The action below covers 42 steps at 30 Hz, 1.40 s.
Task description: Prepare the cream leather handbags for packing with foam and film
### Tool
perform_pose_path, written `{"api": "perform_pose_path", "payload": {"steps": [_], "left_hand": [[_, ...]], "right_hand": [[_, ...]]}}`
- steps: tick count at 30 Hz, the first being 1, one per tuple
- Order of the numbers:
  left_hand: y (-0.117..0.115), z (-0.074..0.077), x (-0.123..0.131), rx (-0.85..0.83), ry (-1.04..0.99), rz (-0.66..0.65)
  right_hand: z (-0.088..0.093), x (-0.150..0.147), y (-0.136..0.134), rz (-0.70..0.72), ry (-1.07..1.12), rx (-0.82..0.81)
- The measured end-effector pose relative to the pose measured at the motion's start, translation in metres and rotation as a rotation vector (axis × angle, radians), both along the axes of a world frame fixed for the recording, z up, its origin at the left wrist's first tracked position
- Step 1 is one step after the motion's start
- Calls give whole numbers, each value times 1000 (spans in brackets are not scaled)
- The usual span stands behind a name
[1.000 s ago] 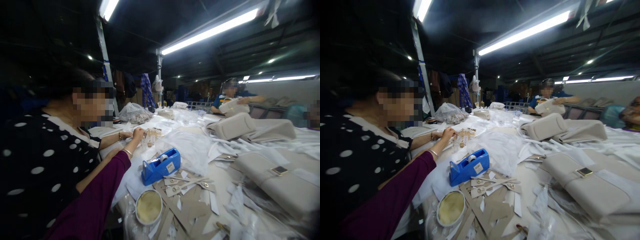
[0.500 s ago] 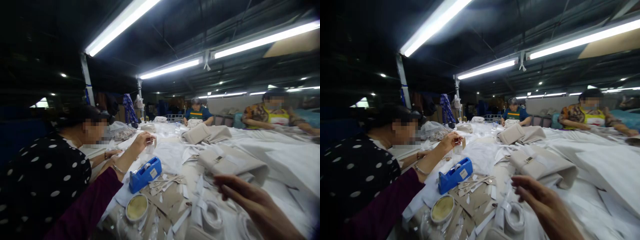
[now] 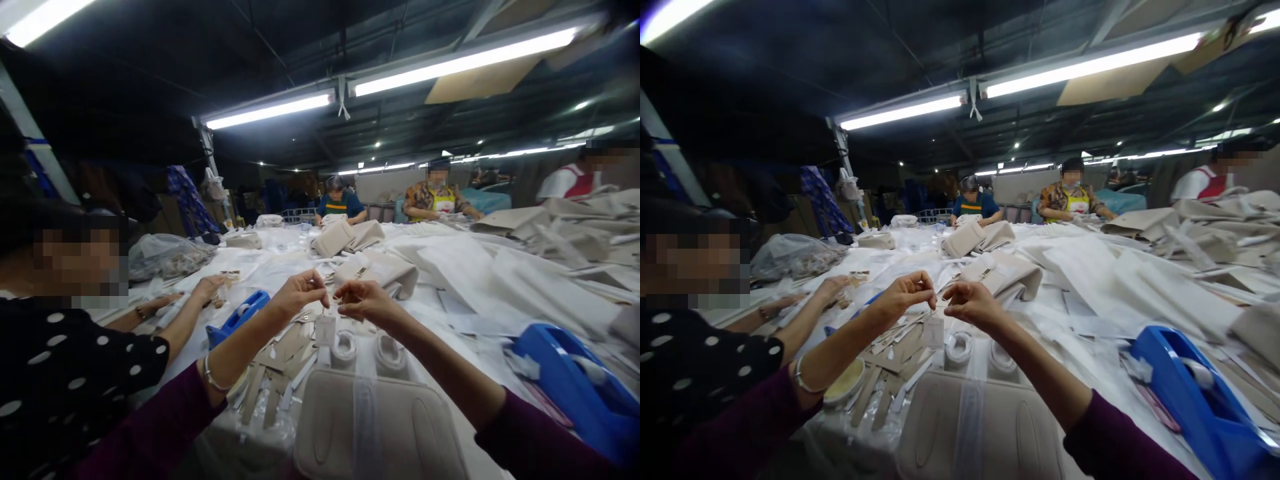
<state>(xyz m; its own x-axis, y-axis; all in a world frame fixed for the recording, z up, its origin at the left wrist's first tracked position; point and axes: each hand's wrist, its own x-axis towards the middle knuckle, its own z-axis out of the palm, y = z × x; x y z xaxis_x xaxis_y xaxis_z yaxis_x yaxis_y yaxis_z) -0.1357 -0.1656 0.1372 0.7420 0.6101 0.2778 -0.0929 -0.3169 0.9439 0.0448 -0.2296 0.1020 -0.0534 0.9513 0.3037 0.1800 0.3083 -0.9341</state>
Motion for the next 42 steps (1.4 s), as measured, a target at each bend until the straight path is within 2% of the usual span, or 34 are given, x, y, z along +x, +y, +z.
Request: {"api": "perform_pose_path", "payload": {"steps": [6,8,11,15,19,22,25,27,30,35,37,38,40,42], "left_hand": [[-16,-3,11,35,-20,63],[-20,-5,15,42,20,52],[-27,-5,21,90,81,44],[-39,-1,31,89,58,47],[-54,-1,41,-133,-38,-66],[-61,-6,47,-246,2,-121],[-64,-8,50,-259,84,-170],[-65,-7,51,-258,83,-193],[-68,-1,55,-259,-43,-189],[-77,4,68,-265,-150,-241],[-80,4,74,-255,-117,-238],[-81,4,77,-241,-91,-236],[-83,6,85,-206,-22,-258],[-85,9,94,-169,46,-316]], "right_hand": [[7,22,-43,-543,-607,256],[11,25,-56,-643,-744,281],[13,30,-69,-694,-838,311],[11,37,-79,-711,-814,338],[13,41,-87,-718,-750,374],[14,44,-92,-721,-710,385],[11,49,-93,-708,-637,365],[5,52,-93,-675,-536,334],[-9,51,-93,-651,-353,293],[-42,34,-102,-764,-251,230],[-53,31,-107,-668,-210,169],[-55,31,-109,-546,-153,117],[-53,34,-111,-189,49,10],[-44,41,-109,128,282,-4]]}}
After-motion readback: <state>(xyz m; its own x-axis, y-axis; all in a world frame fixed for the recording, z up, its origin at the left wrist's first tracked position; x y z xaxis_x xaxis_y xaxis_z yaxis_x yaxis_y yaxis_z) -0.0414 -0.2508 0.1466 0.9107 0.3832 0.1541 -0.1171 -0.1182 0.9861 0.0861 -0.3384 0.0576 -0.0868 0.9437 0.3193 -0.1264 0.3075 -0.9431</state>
